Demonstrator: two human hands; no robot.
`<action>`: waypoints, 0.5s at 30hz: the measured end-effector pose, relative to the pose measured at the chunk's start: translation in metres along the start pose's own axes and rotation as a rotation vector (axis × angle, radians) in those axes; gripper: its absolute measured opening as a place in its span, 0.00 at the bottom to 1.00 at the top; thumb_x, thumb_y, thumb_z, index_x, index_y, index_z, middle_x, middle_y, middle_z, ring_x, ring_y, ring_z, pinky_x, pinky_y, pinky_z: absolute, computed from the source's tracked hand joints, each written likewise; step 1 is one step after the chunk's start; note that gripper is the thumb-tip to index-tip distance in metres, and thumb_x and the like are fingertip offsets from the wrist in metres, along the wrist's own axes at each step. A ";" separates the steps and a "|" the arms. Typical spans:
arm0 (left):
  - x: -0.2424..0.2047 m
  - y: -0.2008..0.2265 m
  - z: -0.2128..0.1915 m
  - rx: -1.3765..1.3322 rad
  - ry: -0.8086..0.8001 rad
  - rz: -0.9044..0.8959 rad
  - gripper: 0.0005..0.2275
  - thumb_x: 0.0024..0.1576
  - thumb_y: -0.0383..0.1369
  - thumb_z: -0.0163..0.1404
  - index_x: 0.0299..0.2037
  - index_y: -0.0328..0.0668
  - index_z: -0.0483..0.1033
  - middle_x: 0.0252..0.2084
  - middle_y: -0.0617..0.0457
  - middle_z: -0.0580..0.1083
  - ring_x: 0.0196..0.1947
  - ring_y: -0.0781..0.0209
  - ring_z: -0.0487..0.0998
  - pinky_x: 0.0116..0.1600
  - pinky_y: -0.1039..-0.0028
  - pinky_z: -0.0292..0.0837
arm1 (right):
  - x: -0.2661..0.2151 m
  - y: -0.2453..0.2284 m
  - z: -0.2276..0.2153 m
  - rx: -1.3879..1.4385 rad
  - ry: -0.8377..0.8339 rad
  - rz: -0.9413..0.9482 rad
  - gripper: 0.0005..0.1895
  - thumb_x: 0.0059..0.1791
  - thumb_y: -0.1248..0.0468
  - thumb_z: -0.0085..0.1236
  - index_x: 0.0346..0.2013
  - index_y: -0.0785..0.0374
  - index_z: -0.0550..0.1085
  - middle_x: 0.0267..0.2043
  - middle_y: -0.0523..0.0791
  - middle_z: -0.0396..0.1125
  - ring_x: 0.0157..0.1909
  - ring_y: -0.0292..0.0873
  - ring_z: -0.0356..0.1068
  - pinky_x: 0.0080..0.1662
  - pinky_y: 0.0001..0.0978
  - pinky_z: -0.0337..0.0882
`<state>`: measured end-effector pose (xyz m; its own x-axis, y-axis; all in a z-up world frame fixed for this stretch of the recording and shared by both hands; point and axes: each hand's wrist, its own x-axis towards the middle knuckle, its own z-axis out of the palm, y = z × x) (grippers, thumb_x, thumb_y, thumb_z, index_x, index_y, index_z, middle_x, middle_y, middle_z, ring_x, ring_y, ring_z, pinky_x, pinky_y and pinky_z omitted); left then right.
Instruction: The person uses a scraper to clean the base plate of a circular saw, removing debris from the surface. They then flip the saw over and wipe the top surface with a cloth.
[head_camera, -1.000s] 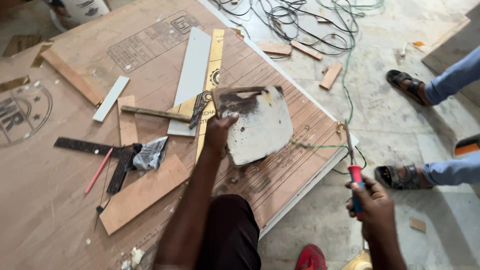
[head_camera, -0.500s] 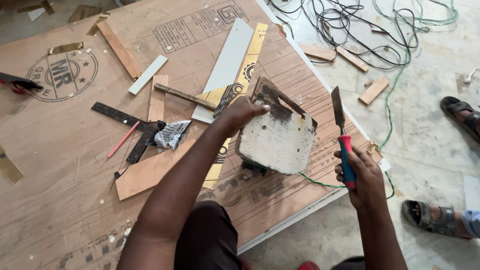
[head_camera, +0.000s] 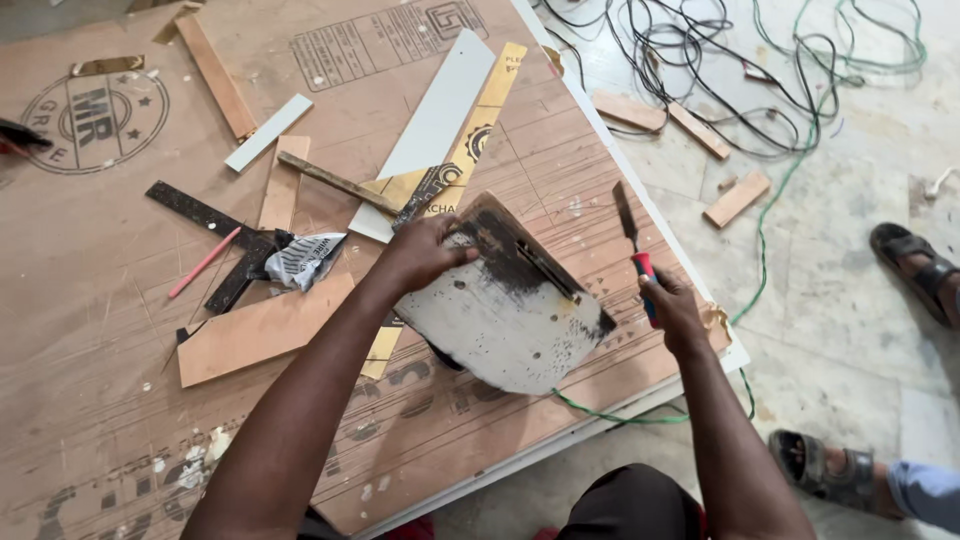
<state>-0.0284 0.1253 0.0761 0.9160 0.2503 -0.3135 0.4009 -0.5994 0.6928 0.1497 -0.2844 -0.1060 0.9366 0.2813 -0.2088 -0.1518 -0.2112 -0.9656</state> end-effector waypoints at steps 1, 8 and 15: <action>-0.003 -0.003 -0.002 0.017 0.047 0.074 0.35 0.50 0.48 0.64 0.65 0.40 0.68 0.57 0.40 0.76 0.56 0.48 0.78 0.60 0.61 0.72 | 0.009 0.009 0.000 -0.032 -0.006 -0.011 0.22 0.53 0.59 0.59 0.60 0.66 0.75 0.43 0.43 0.71 0.42 0.34 0.68 0.44 0.27 0.69; -0.017 -0.015 -0.004 0.019 0.056 -0.031 0.36 0.47 0.45 0.64 0.67 0.42 0.68 0.58 0.41 0.76 0.56 0.52 0.80 0.61 0.63 0.73 | 0.034 0.016 0.030 -0.107 0.095 0.101 0.21 0.54 0.56 0.57 0.59 0.61 0.76 0.45 0.45 0.74 0.41 0.39 0.70 0.41 0.36 0.70; -0.020 -0.021 -0.002 0.062 0.018 -0.017 0.37 0.48 0.45 0.63 0.68 0.42 0.65 0.59 0.41 0.75 0.58 0.53 0.78 0.62 0.63 0.71 | 0.021 -0.009 0.055 -1.157 0.324 -0.056 0.18 0.53 0.54 0.58 0.55 0.55 0.77 0.49 0.50 0.70 0.56 0.53 0.66 0.54 0.51 0.68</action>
<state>-0.0549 0.1347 0.0685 0.9095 0.2742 -0.3124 0.4151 -0.6405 0.6461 0.1532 -0.2254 -0.1097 0.9939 0.1035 0.0384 0.1096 -0.9680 -0.2260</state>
